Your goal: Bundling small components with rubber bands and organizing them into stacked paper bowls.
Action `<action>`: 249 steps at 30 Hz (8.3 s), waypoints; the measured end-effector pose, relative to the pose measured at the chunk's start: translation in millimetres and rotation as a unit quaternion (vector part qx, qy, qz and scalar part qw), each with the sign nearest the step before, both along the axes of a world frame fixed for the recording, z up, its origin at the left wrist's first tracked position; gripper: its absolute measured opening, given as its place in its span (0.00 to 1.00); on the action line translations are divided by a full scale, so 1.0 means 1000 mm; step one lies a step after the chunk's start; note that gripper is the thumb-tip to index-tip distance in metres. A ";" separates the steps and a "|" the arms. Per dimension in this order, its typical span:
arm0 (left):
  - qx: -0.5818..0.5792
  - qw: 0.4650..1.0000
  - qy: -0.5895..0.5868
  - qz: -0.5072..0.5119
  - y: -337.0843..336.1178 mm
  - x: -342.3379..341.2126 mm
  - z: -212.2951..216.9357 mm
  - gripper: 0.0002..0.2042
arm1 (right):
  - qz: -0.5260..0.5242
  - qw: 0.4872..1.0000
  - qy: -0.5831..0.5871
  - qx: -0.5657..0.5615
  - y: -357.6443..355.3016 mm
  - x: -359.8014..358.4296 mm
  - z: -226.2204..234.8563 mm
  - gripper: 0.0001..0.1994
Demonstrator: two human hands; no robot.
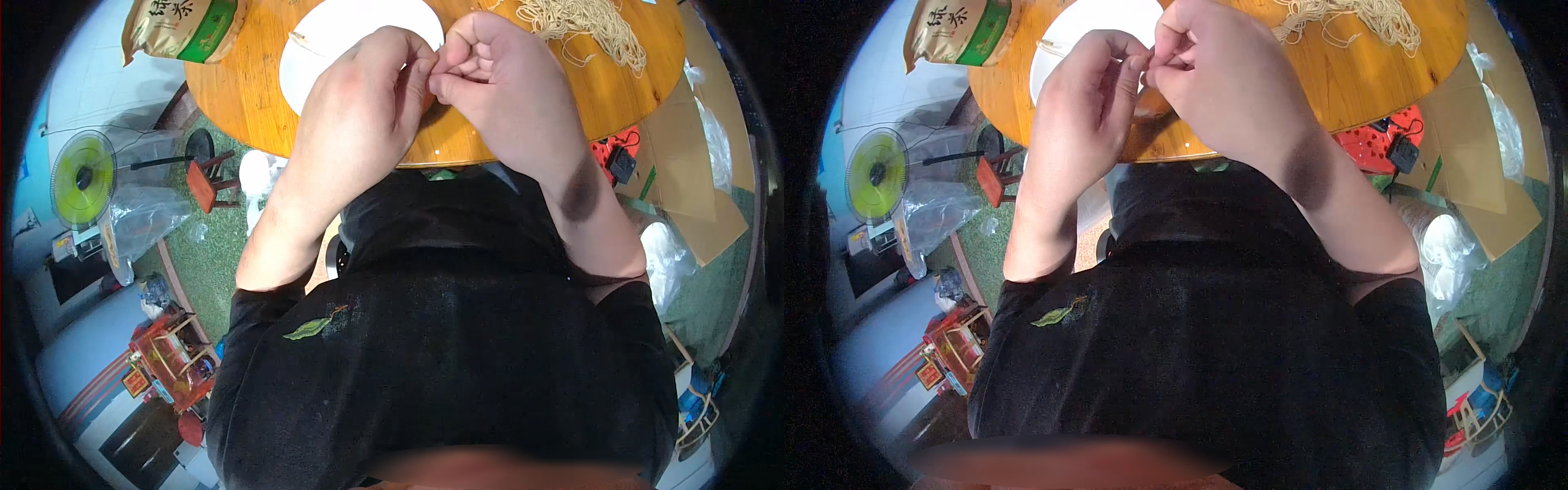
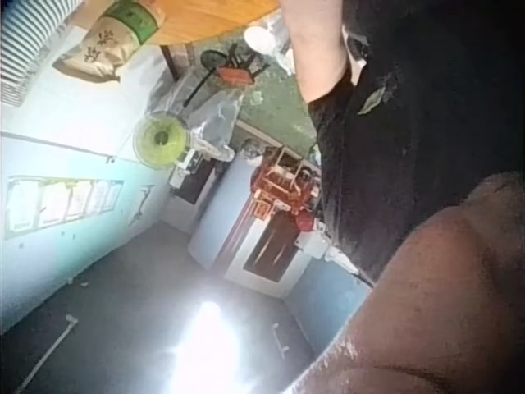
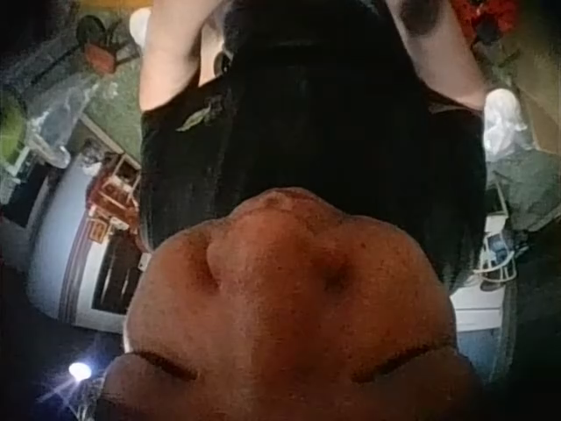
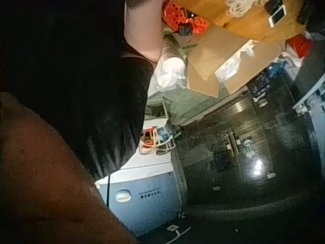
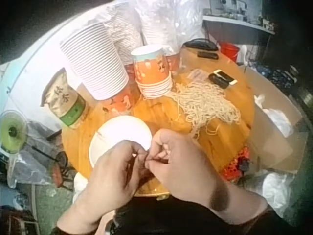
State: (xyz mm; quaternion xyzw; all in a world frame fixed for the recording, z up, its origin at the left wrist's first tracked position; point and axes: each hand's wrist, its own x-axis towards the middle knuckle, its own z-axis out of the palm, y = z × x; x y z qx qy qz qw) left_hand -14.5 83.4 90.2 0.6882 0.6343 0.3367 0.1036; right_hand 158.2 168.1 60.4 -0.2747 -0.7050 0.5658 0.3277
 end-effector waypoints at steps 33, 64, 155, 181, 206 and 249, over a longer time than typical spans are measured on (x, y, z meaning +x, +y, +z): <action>0.052 0.998 0.023 -0.033 -0.005 -0.004 -0.007 0.05 | -0.012 0.962 0.215 -0.168 -0.011 0.003 -0.021 0.08; 0.021 0.996 0.009 -0.086 -0.007 -0.009 -0.003 0.07 | -0.006 0.955 0.130 -0.265 -0.003 0.017 -0.022 0.08; 0.026 0.994 0.093 -0.057 -0.008 -0.016 0.008 0.12 | -0.037 0.998 0.030 -0.050 -0.021 0.007 -0.001 0.06; 0.006 0.884 -0.464 0.059 -0.012 0.010 0.016 0.24 | -0.004 0.995 -0.070 -0.072 -0.010 0.010 0.024 0.09; -0.017 0.942 -0.326 -0.082 0.006 0.015 0.026 0.17 | 0.195 0.955 -0.165 -0.153 0.033 0.031 0.026 0.08; -0.177 0.929 -0.283 -0.160 -0.003 0.003 -0.002 0.13 | -0.197 0.792 0.119 0.566 -0.019 0.036 -0.065 0.15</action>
